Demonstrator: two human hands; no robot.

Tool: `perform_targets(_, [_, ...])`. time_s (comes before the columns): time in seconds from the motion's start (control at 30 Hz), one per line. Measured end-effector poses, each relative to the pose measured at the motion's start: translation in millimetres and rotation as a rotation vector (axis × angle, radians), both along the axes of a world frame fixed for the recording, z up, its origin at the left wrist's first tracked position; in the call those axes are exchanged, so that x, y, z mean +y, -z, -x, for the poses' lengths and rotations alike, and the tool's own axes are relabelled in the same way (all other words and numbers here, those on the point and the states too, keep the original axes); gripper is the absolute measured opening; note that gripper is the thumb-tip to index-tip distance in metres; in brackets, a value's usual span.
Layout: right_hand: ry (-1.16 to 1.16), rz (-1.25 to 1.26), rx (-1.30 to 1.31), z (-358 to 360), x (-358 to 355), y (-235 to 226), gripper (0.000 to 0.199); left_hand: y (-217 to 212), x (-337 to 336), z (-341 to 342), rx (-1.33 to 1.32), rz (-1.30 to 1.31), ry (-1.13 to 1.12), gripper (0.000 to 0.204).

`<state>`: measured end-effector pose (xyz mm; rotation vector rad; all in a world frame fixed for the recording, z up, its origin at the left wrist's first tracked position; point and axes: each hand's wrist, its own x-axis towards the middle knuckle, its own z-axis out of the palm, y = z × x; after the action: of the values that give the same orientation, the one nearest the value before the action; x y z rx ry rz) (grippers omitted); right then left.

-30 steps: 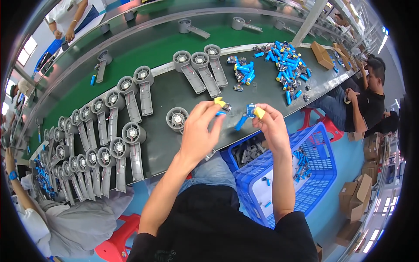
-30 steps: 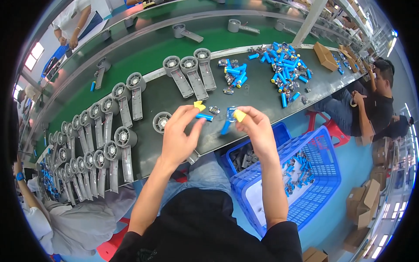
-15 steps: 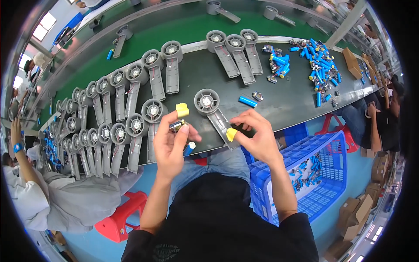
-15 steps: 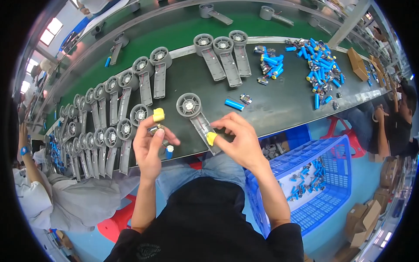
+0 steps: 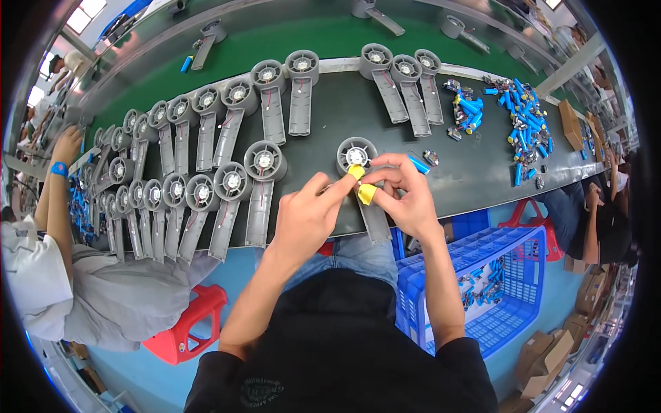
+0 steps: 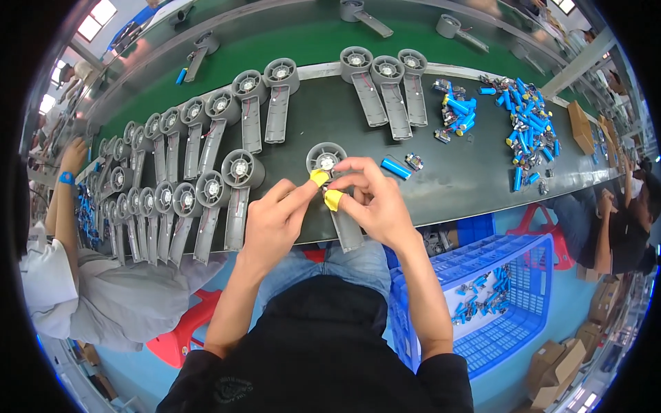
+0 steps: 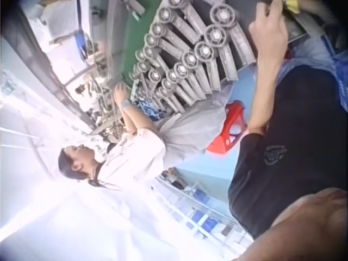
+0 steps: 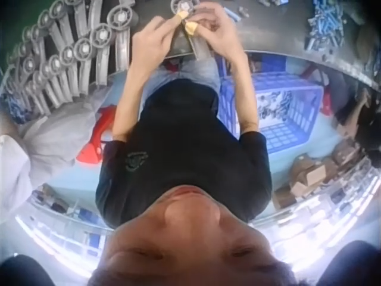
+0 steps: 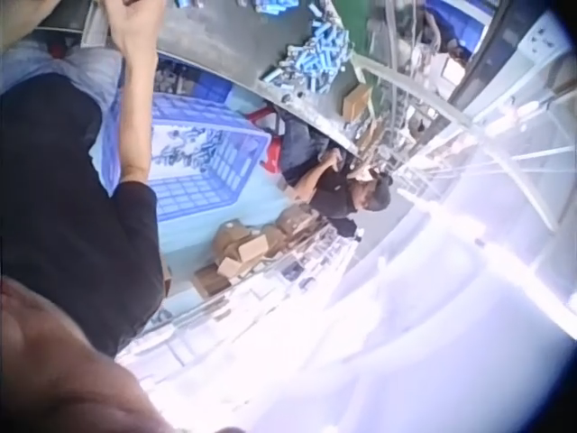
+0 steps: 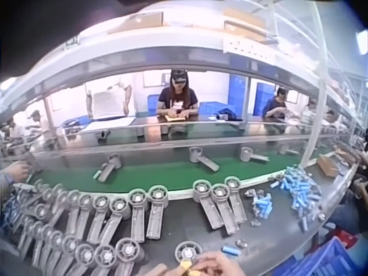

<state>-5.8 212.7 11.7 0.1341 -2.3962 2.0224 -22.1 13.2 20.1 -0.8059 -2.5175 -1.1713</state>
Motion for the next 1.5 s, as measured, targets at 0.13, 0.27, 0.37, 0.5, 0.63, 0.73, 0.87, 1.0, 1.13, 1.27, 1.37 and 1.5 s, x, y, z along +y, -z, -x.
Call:
perform_targets(0.13, [-0.079, -0.063, -0.017, 4, 2, -6, 0.036, 3, -3, 5, 0.039, 0.093, 0.070, 0.025])
perform_targets(0.27, [-0.078, -0.182, 0.063, -1, -4, -6, 0.024, -3, -4, 4, -0.034, 0.054, 0.066, 0.016])
perform_targets(0.37, [-0.020, -0.341, 0.290, -6, -13, 1, 0.020, 1, -4, 4, -0.104, -0.033, 0.057, 0.015])
perform_targets(0.5, [0.051, -0.448, 0.448, -8, -19, 11, 0.020, -3, -6, 3, -0.223, -0.083, 0.085, 0.017])
perform_targets(0.63, [0.125, -0.434, 0.447, -9, -24, 16, 0.020, -1, -11, -6, -0.241, -0.157, 0.110, 0.026])
perform_targets(0.73, [0.157, -0.380, 0.460, -8, -27, 21, 0.021, 8, -11, -17, -0.409, -0.244, 0.067, 0.029])
perform_targets(0.87, [0.164, -0.327, 0.433, -9, -29, 21, 0.021, 24, -9, -20, -0.428, -0.292, -0.006, 0.029])
perform_targets(1.0, [0.159, -0.263, 0.369, -10, -30, 19, 0.021, 25, -4, -18, -0.221, -0.294, -0.037, 0.025])
perform_targets(1.13, [0.157, -0.250, 0.359, -10, -32, 19, 0.021, 26, -2, -18, -0.168, -0.321, -0.046, 0.022])
perform_targets(1.27, [0.162, -0.253, 0.368, -10, -32, 21, 0.020, 29, 0, -15, -0.091, -0.288, -0.023, 0.025])
perform_targets(1.37, [0.172, -0.336, 0.410, -9, -30, 22, 0.021, 30, -1, -13, -0.062, -0.257, 0.003, 0.025])
perform_targets(1.5, [0.178, -0.381, 0.486, -10, -28, 22, 0.024, 28, -5, -10, -0.082, -0.230, 0.053, 0.025])
